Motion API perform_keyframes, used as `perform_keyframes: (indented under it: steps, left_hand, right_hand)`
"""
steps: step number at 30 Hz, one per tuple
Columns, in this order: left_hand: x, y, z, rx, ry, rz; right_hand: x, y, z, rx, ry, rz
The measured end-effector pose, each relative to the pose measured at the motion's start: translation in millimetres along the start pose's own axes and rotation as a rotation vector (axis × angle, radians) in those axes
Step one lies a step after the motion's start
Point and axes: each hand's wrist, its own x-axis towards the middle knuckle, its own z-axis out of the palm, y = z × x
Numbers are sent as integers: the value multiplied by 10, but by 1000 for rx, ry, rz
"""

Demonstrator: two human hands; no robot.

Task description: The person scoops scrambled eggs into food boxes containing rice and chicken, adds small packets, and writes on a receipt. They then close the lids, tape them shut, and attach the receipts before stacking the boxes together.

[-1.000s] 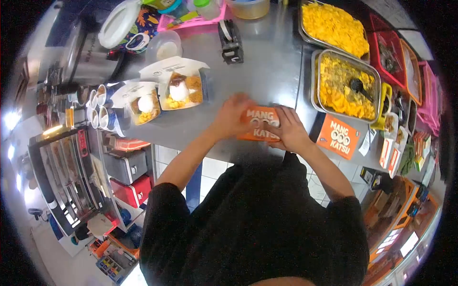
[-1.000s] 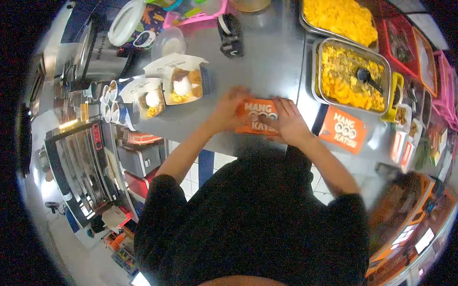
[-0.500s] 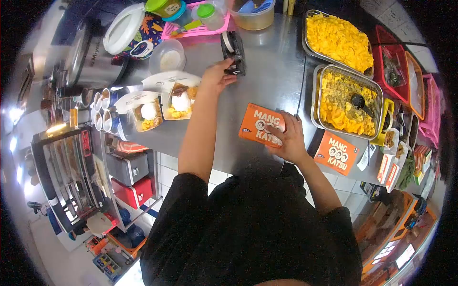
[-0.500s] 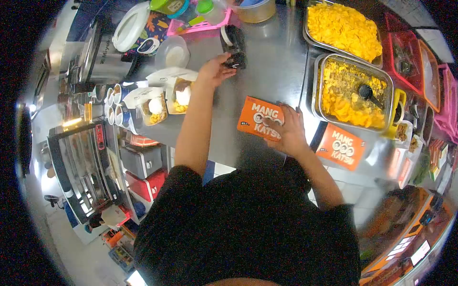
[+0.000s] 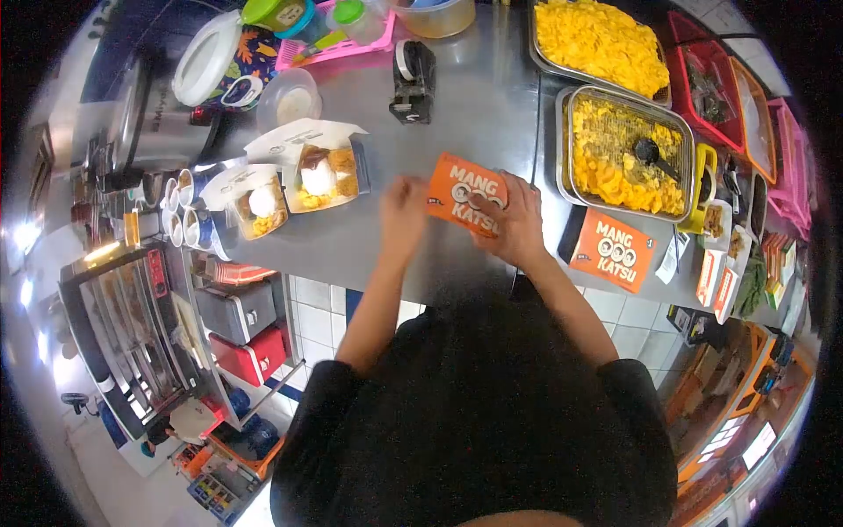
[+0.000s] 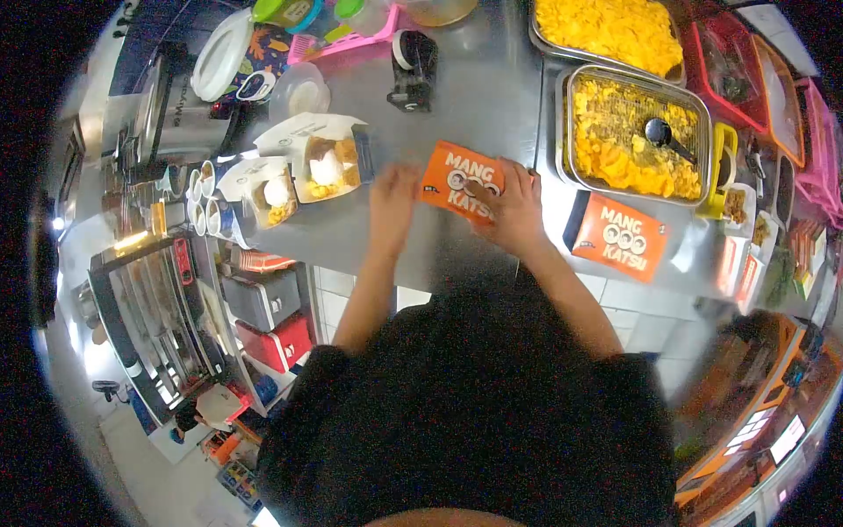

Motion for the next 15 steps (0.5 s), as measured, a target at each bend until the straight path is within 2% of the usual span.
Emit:
perform_keyframes:
  steps: [2,6,9,11,12,14,15]
  left_hand:
    - [-402,-204,116,41,-68,-281]
    - [-610,-574,259,99,-129,-310]
    - [-606,-802,299,178,-102,-204]
    - [-583,-930,299,253,-63,46]
    - [-552,-955,287,253,-60,54]
    - [-526,-1013,234,577,47,410]
    - [-538,-1022,202,578,32,417]
  right_hand:
    - [1,-2,2,-3,16,-18]
    - [-7,0,55,46,53,-61]
    - [-27,9,42,-18,43,-46]
    - [-15,-24,-6,-97,9,-60]
    - [43,-79,-81,-99,15,-65]
    - [144,-202,-202,-186,-160,-40]
    - [190,-222,-127,-187,-153,-25]
